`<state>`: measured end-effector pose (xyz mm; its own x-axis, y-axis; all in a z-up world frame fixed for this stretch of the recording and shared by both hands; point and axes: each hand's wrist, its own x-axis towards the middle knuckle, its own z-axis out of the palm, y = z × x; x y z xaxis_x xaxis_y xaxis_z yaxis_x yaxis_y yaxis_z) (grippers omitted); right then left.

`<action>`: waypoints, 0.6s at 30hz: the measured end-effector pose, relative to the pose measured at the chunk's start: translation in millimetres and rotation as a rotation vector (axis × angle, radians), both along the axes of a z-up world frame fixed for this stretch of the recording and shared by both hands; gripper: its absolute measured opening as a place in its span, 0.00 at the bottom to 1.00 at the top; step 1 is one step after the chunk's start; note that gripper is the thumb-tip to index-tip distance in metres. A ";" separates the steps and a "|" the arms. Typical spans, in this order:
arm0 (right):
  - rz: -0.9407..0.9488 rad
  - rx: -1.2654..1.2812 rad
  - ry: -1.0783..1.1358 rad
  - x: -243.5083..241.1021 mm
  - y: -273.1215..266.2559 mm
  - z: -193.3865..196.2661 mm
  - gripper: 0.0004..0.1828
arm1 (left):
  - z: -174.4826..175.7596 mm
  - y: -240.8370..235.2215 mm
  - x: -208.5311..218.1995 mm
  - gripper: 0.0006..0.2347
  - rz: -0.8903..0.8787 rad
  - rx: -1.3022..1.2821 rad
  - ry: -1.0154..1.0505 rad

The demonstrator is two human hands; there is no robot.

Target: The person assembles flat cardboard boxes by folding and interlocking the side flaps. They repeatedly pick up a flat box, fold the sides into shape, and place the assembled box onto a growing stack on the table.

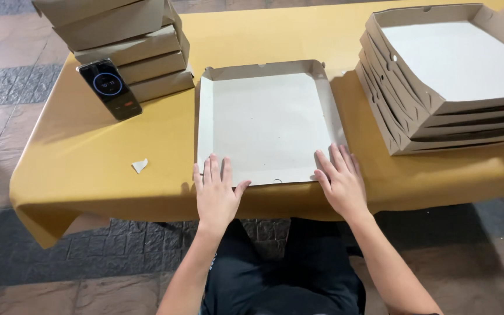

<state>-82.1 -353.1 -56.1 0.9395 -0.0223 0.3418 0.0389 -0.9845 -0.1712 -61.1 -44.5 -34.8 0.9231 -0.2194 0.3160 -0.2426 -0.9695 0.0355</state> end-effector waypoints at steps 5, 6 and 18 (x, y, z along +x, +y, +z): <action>0.025 -0.033 -0.054 2.1 -3.9 -7.7 0.28 | -13.6 -1.2 -0.8 0.36 0.049 0.014 0.016; 0.015 -0.032 -0.056 3.9 -7.7 -8.3 0.28 | -13.2 -1.4 -0.6 0.36 0.039 0.015 0.014; -0.082 0.072 -0.710 5.9 -104.1 87.0 0.18 | -13.4 -0.2 1.2 0.36 0.052 -0.074 0.092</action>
<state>-76.2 -457.2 30.9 0.4853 -0.1290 0.8648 0.0915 -0.9761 -0.1970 -59.9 -44.7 -48.2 0.9585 -0.1497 0.2428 -0.1844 -0.9746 0.1272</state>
